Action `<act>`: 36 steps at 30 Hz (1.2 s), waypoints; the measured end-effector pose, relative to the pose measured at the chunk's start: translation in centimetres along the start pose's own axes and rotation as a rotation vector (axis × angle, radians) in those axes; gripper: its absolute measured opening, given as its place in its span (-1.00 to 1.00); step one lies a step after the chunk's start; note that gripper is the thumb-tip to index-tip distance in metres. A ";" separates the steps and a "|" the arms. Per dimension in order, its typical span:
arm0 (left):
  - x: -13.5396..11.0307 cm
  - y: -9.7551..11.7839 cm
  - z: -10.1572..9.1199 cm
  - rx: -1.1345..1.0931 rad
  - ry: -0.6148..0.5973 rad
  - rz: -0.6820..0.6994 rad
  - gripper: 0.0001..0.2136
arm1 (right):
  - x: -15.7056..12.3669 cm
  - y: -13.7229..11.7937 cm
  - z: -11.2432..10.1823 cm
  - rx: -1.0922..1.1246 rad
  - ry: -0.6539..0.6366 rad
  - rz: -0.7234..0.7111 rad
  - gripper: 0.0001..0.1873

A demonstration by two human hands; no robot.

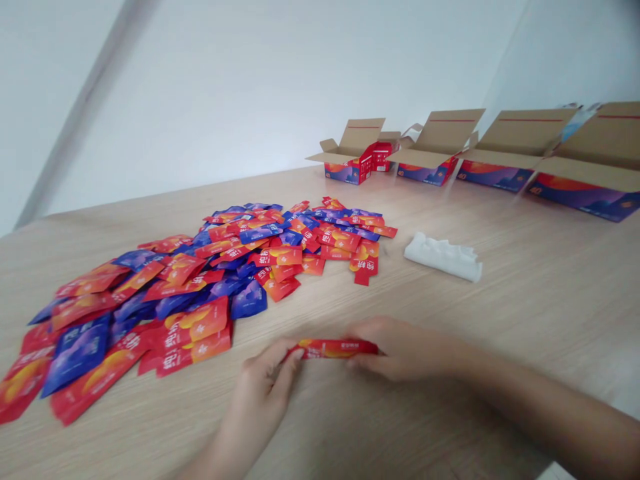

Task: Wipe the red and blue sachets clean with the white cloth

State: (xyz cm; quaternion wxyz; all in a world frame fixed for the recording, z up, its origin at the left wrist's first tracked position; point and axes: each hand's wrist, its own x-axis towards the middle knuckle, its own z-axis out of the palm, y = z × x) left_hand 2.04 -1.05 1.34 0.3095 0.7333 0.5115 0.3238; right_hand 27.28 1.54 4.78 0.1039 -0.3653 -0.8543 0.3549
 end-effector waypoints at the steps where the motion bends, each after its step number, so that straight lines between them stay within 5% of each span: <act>1: 0.0 0.2 0.0 -0.058 0.000 -0.038 -0.75 | 0.2 0.0 0.2 0.020 0.009 0.019 -0.79; 9: 1.2 0.3 -0.1 -0.461 -0.076 -0.310 -0.54 | 1.6 0.2 3.8 0.718 0.034 0.209 -0.60; 15: 0.3 0.3 1.0 -0.486 -0.067 -0.336 -0.51 | 1.3 -0.4 3.3 0.710 -0.303 0.141 -0.64; 22: 0.3 0.6 1.3 -0.496 -0.045 -0.339 -0.47 | 1.2 -0.3 3.2 0.642 -0.271 0.208 -0.83; 25: 0.3 0.2 1.1 -0.542 -0.016 -0.354 -0.44 | 1.3 0.0 1.3 0.486 -0.132 0.166 -0.71; 30: 0.0 -0.4 0.9 -0.644 -0.018 -0.373 -0.48 | 4.7 1.9 -5.9 0.329 0.206 0.112 -0.58; 33: -0.3 -0.5 1.1 -0.566 -0.056 -0.325 -0.49 | 8.3 4.2 -9.5 -0.037 0.294 0.292 -0.47; 36: -0.6 -0.7 1.2 -0.504 -0.079 -0.285 -0.50 | 11.3 6.1 -10.5 -0.230 0.370 0.425 -0.60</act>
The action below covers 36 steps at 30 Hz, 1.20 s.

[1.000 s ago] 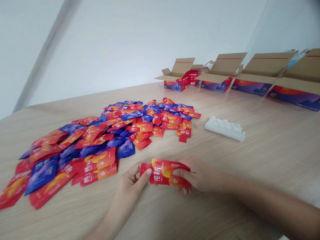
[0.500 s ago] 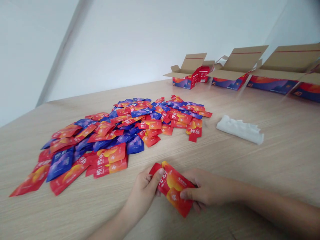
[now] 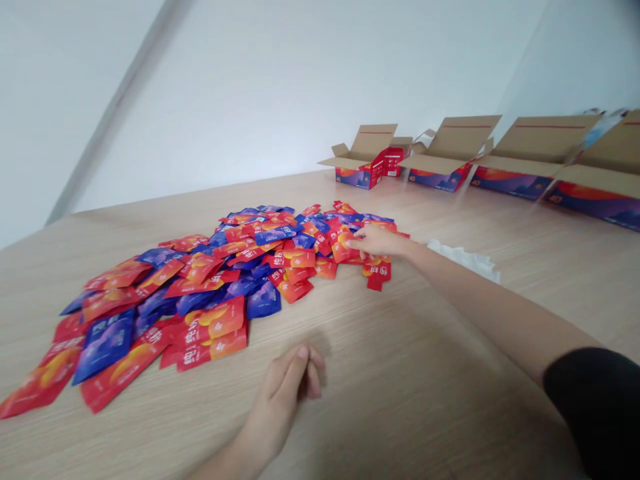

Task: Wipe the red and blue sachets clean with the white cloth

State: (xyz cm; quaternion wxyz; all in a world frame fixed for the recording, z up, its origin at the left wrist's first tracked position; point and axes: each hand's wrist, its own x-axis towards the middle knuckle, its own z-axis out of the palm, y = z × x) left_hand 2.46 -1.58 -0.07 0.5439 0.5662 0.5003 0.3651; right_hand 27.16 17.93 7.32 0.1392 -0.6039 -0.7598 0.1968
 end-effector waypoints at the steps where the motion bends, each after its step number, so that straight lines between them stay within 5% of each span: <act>1: -0.1 -0.1 0.0 0.016 -0.006 0.011 -0.50 | 0.6 0.0 0.6 -0.043 0.057 0.021 -0.65; 10: -0.4 0.5 0.0 0.197 -0.142 0.094 -0.51 | 1.6 -5.0 4.5 -0.318 0.418 -0.088 -0.52; 17: -0.4 0.6 0.1 0.243 -0.133 0.157 -0.53 | 3.2 -7.8 8.3 -0.321 0.199 -0.436 -0.46; 23: -0.5 0.4 0.0 0.236 -0.068 0.223 -0.54 | 3.5 -8.2 9.3 -0.257 0.177 -0.440 -0.61; 26: -0.8 0.1 -0.3 0.241 0.023 0.302 -0.60 | 1.4 -7.6 7.4 -0.234 0.191 -0.420 -0.56; 30: -1.6 0.0 -0.5 0.267 0.066 0.455 -0.70 | -5.0 -5.3 5.4 -0.201 0.207 -0.464 -0.46; 33: -2.1 0.3 -0.3 0.395 0.028 0.628 -0.80 | -10.4 -2.6 6.0 -0.134 0.261 -0.601 -0.43; 36: -1.8 0.6 0.1 0.559 0.036 0.692 -0.85 | -13.8 -0.1 7.6 -0.120 0.072 -0.710 -0.47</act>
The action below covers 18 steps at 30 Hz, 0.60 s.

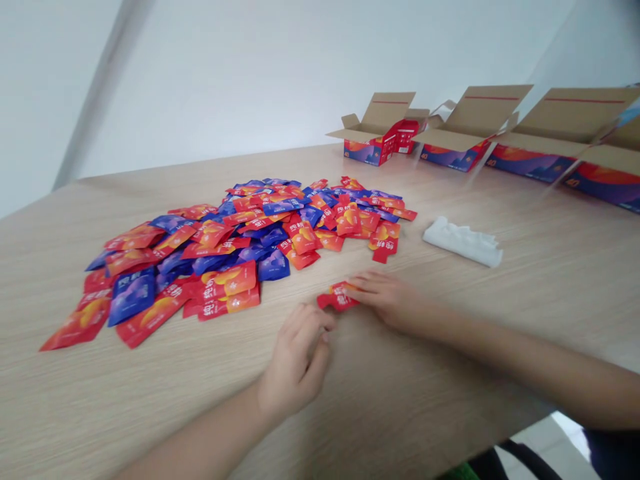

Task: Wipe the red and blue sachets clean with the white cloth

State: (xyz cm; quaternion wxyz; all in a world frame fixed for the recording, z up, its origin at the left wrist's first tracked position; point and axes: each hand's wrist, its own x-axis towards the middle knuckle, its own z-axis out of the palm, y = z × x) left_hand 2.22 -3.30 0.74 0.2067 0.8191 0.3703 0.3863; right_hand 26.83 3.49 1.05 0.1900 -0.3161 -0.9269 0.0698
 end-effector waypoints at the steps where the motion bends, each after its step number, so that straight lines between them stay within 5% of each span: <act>1: 0.2 -0.1 0.1 0.025 -0.007 -0.022 -0.84 | -0.7 0.0 0.3 0.041 -0.067 -0.002 -0.49; 5: 0.9 -0.6 0.4 0.078 -0.054 -0.086 -0.71 | -0.9 0.3 -0.1 0.207 -0.204 0.037 -0.51; 13: 0.4 -0.2 1.4 0.435 -0.335 0.037 -0.57 | -0.6 1.0 -1.8 0.284 -0.221 0.083 -0.60; 15: 0.2 0.1 1.6 0.422 -0.323 0.032 -0.58 | -1.0 2.4 -2.9 0.197 -0.122 0.142 -0.63; 18: 0.1 0.2 1.7 0.365 -0.276 0.005 -0.59 | -2.1 6.4 -4.9 -0.105 0.203 0.377 -0.59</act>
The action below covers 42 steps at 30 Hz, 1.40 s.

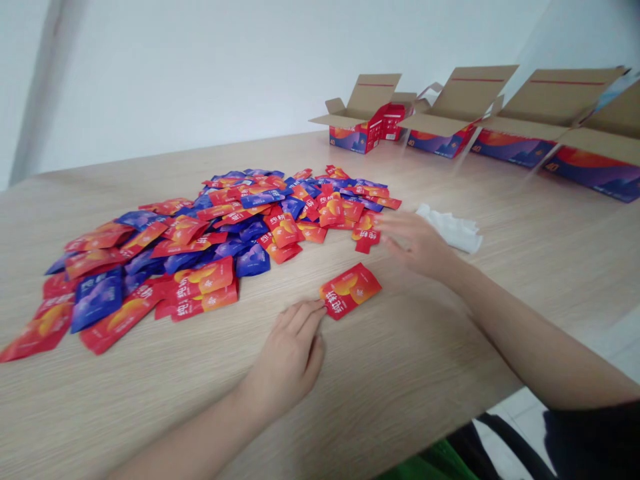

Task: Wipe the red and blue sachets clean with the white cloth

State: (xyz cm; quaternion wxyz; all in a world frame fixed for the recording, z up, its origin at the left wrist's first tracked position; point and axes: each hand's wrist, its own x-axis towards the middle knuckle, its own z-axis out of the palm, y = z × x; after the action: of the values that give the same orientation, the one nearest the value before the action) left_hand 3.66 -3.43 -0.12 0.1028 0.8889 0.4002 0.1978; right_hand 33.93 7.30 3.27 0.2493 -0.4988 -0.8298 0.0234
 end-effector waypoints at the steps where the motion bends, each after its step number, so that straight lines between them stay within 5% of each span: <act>1: 0.0 0.0 0.0 -0.012 0.009 0.000 -0.59 | 0.2 1.7 -0.3 -0.108 0.067 0.101 -0.54; 3: 0.0 -0.1 0.0 -0.018 0.012 0.014 -0.59 | 0.3 5.1 -0.4 -0.304 -0.016 0.355 -0.34; 7: -0.1 -0.3 0.1 -0.013 0.014 0.006 -0.57 | -0.2 9.4 0.7 -0.333 -0.171 0.482 -0.40; 9: -0.2 -0.4 0.2 0.002 0.018 -0.002 -0.57 | -0.5 10.2 0.7 -0.326 -0.196 0.490 -0.38; 14: -0.1 -0.4 0.2 0.026 0.008 0.010 -0.56 | -1.1 11.0 -0.8 -0.351 -0.162 0.581 0.02; 16: -0.1 -0.4 0.2 0.026 -0.002 0.012 -0.55 | -1.2 11.3 -1.0 -0.349 -0.212 0.617 -0.07; 20: -0.1 -0.5 0.3 0.051 -0.013 0.019 -0.55 | -1.4 11.7 -0.6 -0.335 -0.258 0.633 -0.26; 32: -0.1 -0.8 0.6 0.076 0.012 0.048 -0.52 | -1.5 14.8 -0.9 -0.321 -0.144 0.584 -0.25; 42: -0.1 -0.8 0.6 0.105 -0.016 0.050 -0.54 | -1.9 12.7 -2.2 -0.129 -0.260 0.436 -0.21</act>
State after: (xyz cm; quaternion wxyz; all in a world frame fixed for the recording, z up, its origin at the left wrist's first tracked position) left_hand 3.34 -3.02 -0.99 0.0543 0.9043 0.3869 0.1720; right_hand 46.00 11.66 0.84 0.0972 -0.6735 -0.7275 0.0874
